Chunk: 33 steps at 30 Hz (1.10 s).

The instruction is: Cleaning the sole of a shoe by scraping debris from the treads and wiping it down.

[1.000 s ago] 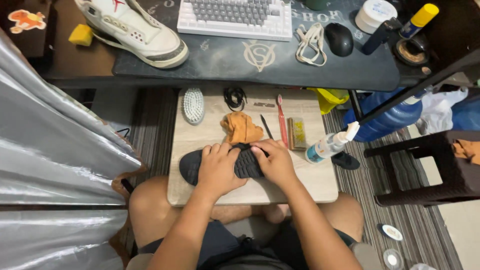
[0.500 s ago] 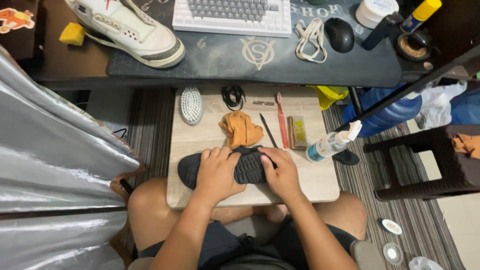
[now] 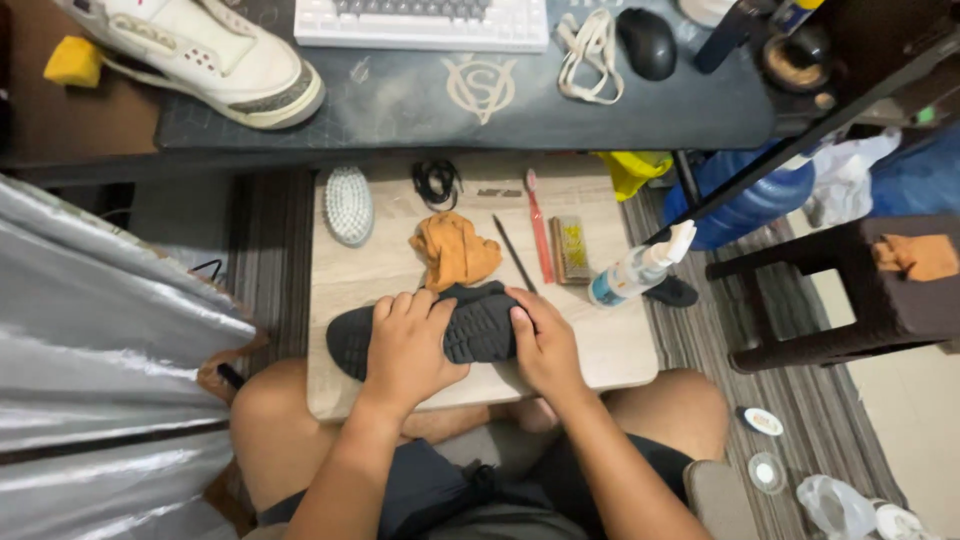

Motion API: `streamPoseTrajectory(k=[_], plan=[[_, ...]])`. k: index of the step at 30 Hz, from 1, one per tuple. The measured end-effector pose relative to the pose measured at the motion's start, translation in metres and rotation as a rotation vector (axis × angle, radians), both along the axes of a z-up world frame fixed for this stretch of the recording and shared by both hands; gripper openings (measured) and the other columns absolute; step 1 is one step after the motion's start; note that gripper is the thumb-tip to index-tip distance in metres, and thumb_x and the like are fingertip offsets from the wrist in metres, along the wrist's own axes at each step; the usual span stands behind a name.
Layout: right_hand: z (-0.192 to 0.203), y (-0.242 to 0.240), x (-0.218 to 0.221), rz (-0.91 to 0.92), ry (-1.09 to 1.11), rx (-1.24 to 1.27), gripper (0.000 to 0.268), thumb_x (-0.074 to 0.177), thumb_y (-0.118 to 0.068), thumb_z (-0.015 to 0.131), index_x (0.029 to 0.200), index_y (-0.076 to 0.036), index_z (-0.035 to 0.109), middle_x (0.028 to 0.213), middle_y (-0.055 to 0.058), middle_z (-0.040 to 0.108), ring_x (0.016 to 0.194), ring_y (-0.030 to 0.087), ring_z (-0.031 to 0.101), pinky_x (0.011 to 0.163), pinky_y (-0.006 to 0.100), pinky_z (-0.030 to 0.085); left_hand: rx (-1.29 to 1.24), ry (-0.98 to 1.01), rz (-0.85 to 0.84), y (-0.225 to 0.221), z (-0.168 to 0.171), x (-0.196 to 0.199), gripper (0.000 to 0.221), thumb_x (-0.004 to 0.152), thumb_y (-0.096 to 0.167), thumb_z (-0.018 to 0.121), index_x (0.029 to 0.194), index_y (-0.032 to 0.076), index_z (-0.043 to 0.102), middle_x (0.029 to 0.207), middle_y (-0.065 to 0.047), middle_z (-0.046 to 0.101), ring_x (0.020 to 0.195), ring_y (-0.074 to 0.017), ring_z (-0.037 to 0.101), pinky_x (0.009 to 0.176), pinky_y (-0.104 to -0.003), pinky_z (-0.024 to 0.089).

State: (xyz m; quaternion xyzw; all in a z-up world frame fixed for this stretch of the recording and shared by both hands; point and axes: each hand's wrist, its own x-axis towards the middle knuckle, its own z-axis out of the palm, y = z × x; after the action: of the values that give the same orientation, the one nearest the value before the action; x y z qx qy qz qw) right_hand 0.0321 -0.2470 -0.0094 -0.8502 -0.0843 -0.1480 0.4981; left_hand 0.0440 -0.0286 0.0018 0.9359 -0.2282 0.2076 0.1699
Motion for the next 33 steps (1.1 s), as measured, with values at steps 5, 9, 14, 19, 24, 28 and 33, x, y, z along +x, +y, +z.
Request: streamPoseTrajectory(k=[5,9,14,19,24,28,33], plan=[[0.012,-0.002,-0.012,0.003,0.032,0.024,0.040,0.104,-0.015,0.047,0.140,-0.004,0.062,0.137,0.024,0.065,0.130,0.043,0.058,0.111,0.053,0.043,-0.004,0.013,0.029,-0.006,0.001,-0.002,0.081,0.050,0.057,0.083,0.116,0.012,0.072,0.108,-0.010,0.067,0.100,-0.0278,0.062,0.092,-0.046,0.040],[-0.005,-0.004,-0.007,0.085,0.090,0.005,0.045,0.104,-0.018,0.041,0.142,0.002,0.057,0.139,0.031,0.060,0.132,0.050,0.052,0.115,0.056,0.037,-0.002,0.138,0.041,-0.001,0.015,-0.007,0.083,0.051,0.057,0.084,0.118,0.009,0.073,0.111,-0.011,0.070,0.105,-0.0287,0.062,0.096,-0.049,0.039],[-0.001,0.000,-0.007,0.077,0.118,-0.015,0.053,0.098,-0.022,0.051,0.148,-0.004,0.050,0.146,0.023,0.056,0.138,0.045,0.049,0.116,0.055,0.035,-0.007,0.004,0.003,0.001,0.022,-0.013,0.088,0.048,0.047,0.084,0.124,0.006,0.068,0.118,-0.014,0.066,0.103,-0.0305,0.061,0.097,-0.049,0.039],[-0.008,0.000,-0.003,0.020,0.093,0.012,0.054,0.092,-0.026,0.071,0.139,-0.005,0.057,0.137,0.020,0.063,0.133,0.041,0.056,0.114,0.053,0.040,-0.058,-0.003,-0.071,0.003,0.020,-0.012,0.071,0.055,0.047,0.088,0.114,0.013,0.067,0.106,-0.008,0.064,0.099,-0.0289,0.061,0.096,-0.049,0.038],[-0.011,-0.002,0.002,-0.040,0.118,0.164,0.034,0.105,-0.020,0.049,0.129,-0.011,0.071,0.129,0.012,0.073,0.128,0.030,0.063,0.111,0.044,0.045,-0.112,-0.008,-0.096,0.005,0.020,-0.009,0.069,0.053,0.049,0.087,0.111,0.014,0.071,0.095,-0.008,0.067,0.093,-0.0292,0.064,0.093,-0.049,0.041],[-0.012,-0.002,-0.004,-0.083,0.047,0.005,0.041,0.106,-0.022,0.041,0.137,-0.011,0.067,0.132,0.018,0.070,0.128,0.037,0.061,0.111,0.048,0.044,-0.097,-0.017,-0.062,0.005,0.005,-0.007,0.072,0.049,0.049,0.088,0.111,0.016,0.071,0.095,-0.005,0.066,0.093,-0.0282,0.064,0.093,-0.048,0.042],[0.001,0.015,-0.025,-0.004,-0.194,-0.287,0.063,0.099,-0.023,0.054,0.152,0.009,0.039,0.152,0.036,0.041,0.139,0.055,0.039,0.117,0.061,0.028,-0.052,-0.033,-0.039,-0.001,0.011,-0.014,0.073,0.051,0.049,0.087,0.113,0.015,0.069,0.097,-0.005,0.063,0.094,-0.0277,0.062,0.093,-0.048,0.041]])
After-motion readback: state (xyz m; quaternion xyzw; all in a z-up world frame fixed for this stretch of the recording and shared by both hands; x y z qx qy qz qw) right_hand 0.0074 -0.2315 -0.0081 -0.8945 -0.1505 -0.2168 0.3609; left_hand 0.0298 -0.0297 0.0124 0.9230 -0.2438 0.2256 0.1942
